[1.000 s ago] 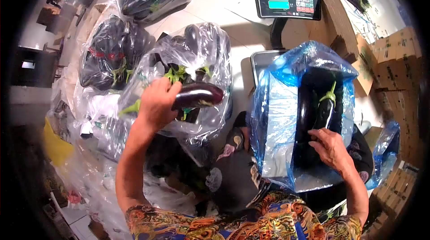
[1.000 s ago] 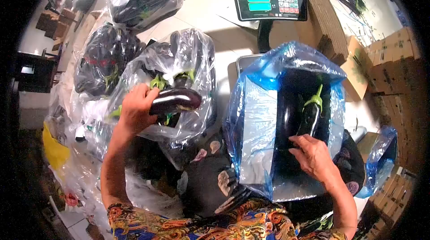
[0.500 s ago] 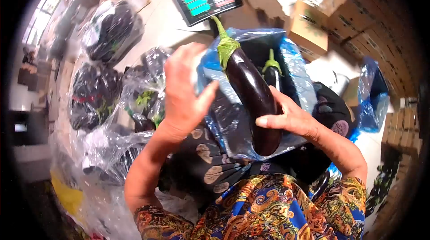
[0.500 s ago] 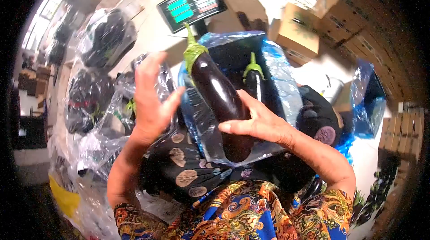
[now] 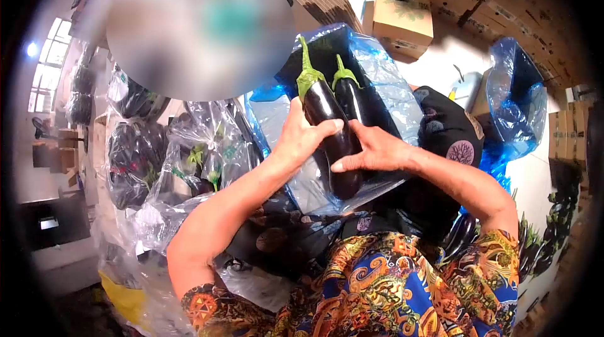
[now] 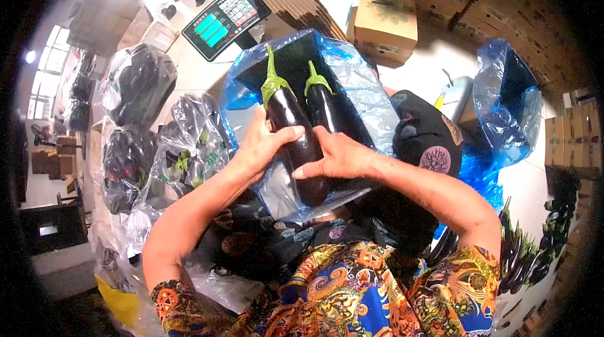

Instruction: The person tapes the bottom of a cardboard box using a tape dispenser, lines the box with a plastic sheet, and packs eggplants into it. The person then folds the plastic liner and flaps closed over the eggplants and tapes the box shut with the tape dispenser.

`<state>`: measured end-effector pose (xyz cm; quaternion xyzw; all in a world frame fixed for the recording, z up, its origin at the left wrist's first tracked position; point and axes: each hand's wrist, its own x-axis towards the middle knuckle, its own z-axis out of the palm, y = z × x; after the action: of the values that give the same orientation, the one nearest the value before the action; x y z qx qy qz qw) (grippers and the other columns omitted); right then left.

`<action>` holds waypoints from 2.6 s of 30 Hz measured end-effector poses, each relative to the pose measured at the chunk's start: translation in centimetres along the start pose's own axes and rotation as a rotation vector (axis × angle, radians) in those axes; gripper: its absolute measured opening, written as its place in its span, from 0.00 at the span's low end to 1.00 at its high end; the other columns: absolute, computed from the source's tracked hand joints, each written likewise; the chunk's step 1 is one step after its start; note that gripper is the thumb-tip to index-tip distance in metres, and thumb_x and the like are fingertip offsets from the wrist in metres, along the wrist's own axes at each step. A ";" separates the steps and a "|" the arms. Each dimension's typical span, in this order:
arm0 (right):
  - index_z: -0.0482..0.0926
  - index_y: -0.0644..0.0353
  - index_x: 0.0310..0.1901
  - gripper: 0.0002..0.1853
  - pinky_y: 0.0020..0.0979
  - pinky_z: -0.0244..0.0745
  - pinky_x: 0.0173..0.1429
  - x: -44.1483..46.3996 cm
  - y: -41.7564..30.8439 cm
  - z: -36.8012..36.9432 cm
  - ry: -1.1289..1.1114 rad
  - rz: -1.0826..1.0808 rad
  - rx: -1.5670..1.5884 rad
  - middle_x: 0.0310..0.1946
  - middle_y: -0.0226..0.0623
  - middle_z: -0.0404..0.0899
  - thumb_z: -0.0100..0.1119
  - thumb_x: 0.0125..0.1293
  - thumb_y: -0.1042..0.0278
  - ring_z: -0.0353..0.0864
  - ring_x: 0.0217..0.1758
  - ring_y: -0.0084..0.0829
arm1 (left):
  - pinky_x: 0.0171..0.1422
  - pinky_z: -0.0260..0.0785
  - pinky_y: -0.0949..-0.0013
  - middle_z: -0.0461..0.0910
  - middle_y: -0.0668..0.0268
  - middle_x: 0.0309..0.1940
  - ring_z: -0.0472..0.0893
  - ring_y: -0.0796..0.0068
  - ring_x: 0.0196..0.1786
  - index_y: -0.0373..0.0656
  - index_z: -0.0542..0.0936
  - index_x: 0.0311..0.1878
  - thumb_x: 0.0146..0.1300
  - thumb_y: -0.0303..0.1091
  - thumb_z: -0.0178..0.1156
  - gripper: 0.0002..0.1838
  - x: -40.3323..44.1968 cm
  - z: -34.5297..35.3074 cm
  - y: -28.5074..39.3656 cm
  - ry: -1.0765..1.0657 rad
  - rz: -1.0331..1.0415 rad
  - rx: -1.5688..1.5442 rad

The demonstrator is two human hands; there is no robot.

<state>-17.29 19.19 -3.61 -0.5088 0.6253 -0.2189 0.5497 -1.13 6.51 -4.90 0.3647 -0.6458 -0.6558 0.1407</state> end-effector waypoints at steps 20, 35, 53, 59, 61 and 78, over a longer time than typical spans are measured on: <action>0.69 0.69 0.56 0.40 0.35 0.70 0.58 -9.3 0.3 0.0 0.602 -0.393 0.621 0.50 0.47 0.75 0.65 0.59 0.36 0.74 0.55 0.35 | 0.69 0.68 0.49 0.68 0.50 0.67 0.73 0.53 0.66 0.39 0.58 0.74 0.71 0.42 0.55 0.34 0.2 6.8 10.1 -0.455 -0.001 -0.675; 0.68 0.63 0.60 0.37 0.29 0.71 0.59 -25.9 10.0 4.7 0.956 -0.242 0.898 0.48 0.35 0.77 0.75 0.54 0.56 0.76 0.52 0.27 | 0.57 0.72 0.71 0.77 0.67 0.50 0.78 0.74 0.51 0.40 0.66 0.67 0.66 0.31 0.62 0.28 -2.5 26.5 8.7 -0.841 -0.135 -0.422; 0.60 0.64 0.70 0.47 0.33 0.68 0.65 -27.0 20.2 11.4 1.268 0.058 1.003 0.59 0.46 0.74 0.74 0.52 0.56 0.74 0.60 0.34 | 0.59 0.71 0.68 0.81 0.59 0.52 0.79 0.72 0.54 0.37 0.73 0.63 0.63 0.27 0.61 0.24 -5.6 26.6 6.4 -0.982 0.238 0.350; 0.64 0.65 0.68 0.50 0.36 0.68 0.66 -31.8 27.7 16.5 1.574 0.689 0.534 0.59 0.54 0.75 0.76 0.48 0.46 0.76 0.62 0.45 | 0.59 0.71 0.70 0.82 0.59 0.49 0.80 0.74 0.51 0.36 0.74 0.63 0.66 0.25 0.59 0.22 -5.3 25.2 4.5 -1.056 0.099 0.268; 0.64 0.61 0.69 0.50 0.42 0.70 0.65 -33.5 30.9 18.6 1.591 0.873 0.288 0.58 0.55 0.75 0.74 0.47 0.44 0.76 0.61 0.50 | 0.60 0.70 0.71 0.81 0.58 0.51 0.79 0.74 0.52 0.36 0.72 0.65 0.67 0.25 0.59 0.22 -5.3 25.0 4.5 -1.048 0.042 0.217; 0.73 0.52 0.62 0.32 0.51 0.61 0.63 -46.1 38.1 22.5 1.469 1.468 -0.530 0.64 0.44 0.66 0.72 0.54 0.60 0.62 0.67 0.48 | 0.58 0.71 0.71 0.80 0.58 0.50 0.80 0.73 0.50 0.35 0.72 0.64 0.68 0.25 0.58 0.21 -5.7 24.7 4.2 -0.975 0.060 0.163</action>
<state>-17.51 80.80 -20.69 0.1449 0.9836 0.0551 -0.0920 -14.67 28.10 -1.73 0.0064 -0.6958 -0.6931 -0.1881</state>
